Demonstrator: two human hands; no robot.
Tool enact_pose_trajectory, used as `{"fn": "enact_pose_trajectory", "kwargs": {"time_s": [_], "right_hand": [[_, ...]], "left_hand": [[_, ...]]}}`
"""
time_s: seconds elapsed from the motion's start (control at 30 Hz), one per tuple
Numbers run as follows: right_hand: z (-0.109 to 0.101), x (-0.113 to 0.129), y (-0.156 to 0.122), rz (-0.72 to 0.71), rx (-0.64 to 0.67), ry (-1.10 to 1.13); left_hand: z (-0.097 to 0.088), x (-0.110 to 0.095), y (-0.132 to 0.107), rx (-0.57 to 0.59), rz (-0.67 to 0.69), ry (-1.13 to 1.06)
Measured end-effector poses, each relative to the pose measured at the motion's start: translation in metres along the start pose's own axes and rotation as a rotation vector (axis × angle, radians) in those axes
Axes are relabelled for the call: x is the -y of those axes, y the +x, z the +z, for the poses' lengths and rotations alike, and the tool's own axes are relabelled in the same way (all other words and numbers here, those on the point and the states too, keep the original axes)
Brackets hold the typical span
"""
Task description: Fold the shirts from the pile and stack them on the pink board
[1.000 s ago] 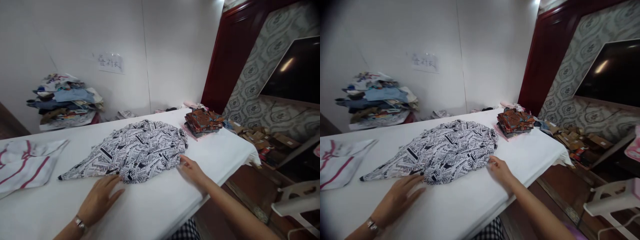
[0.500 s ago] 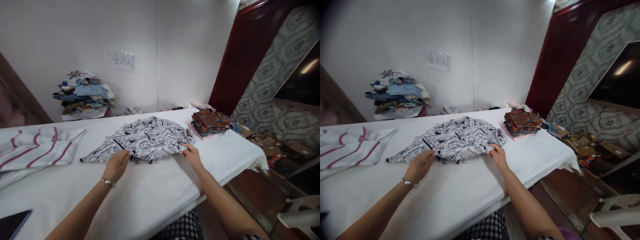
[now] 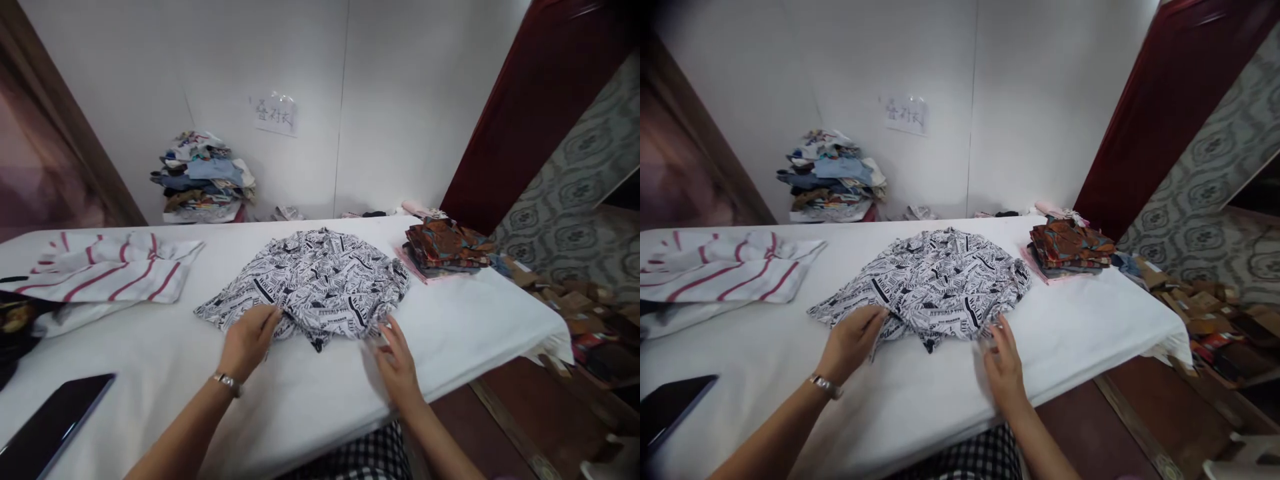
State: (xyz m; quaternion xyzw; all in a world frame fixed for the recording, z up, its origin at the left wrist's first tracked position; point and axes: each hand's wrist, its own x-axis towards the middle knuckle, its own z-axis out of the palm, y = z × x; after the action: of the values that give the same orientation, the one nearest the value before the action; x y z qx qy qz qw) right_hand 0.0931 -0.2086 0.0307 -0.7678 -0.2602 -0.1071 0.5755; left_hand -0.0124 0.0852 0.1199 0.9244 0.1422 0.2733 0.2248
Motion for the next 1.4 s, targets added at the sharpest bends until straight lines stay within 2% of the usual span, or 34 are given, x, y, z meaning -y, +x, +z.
{"fn": "enact_pose_trajectory", "kwargs": {"time_s": [0.07, 0.13, 0.23, 0.3, 0.4, 0.53, 0.63, 0.73, 0.83, 0.93, 1.03, 1.13, 1.23, 1.33, 1.4], "right_hand": [[0.004, 0.015, -0.004, -0.173, 0.099, -0.049], [0.014, 0.033, 0.001, -0.297, 0.306, -0.079], [0.039, 0.057, 0.019, -0.419, 0.661, -0.187], [0.059, 0.066, 0.033, -0.475, 0.773, -0.311], [0.085, 0.068, 0.054, -0.461, 0.804, -0.515], [0.101, 0.056, 0.072, -0.369, 0.779, -0.715], [0.097, 0.051, 0.078, -0.431, 0.814, -0.697], [0.078, 0.059, 0.080, -0.537, 0.887, -0.520], [0.045, 0.078, 0.081, -0.585, 0.855, -0.286], [0.002, 0.093, 0.084, -0.524, 0.796, -0.050], [-0.039, 0.094, 0.086, -0.304, 0.709, 0.174], [-0.069, 0.081, 0.081, -0.037, 0.497, 0.483], [-0.081, 0.062, 0.077, 0.211, 0.333, 0.637], [-0.076, 0.042, 0.079, 0.384, 0.229, 0.571], [-0.066, 0.032, 0.080, 0.422, 0.143, 0.447]], "left_hand": [[-0.004, -0.002, 0.012, -0.047, -0.014, 0.011], [-0.006, -0.008, 0.027, -0.060, -0.030, 0.006], [-0.004, -0.018, 0.045, -0.065, -0.033, -0.041], [-0.001, -0.023, 0.051, -0.067, -0.024, -0.067], [0.003, -0.021, 0.048, -0.037, -0.041, -0.075], [0.004, 0.000, 0.015, 0.143, 0.025, -0.025], [0.005, 0.023, -0.019, 0.220, 0.146, 0.116], [0.007, 0.043, -0.040, 0.214, 0.182, 0.267], [0.004, 0.055, -0.035, 0.154, 0.139, 0.364], [-0.006, 0.059, -0.013, 0.096, 0.073, 0.350], [-0.020, 0.054, 0.009, 0.057, -0.032, 0.223], [-0.032, 0.041, 0.020, 0.026, -0.233, 0.081], [-0.034, 0.032, 0.019, 0.033, -0.317, -0.028], [-0.032, 0.035, 0.013, 0.118, -0.317, -0.002], [-0.033, 0.043, 0.012, 0.155, -0.344, 0.082]]}}
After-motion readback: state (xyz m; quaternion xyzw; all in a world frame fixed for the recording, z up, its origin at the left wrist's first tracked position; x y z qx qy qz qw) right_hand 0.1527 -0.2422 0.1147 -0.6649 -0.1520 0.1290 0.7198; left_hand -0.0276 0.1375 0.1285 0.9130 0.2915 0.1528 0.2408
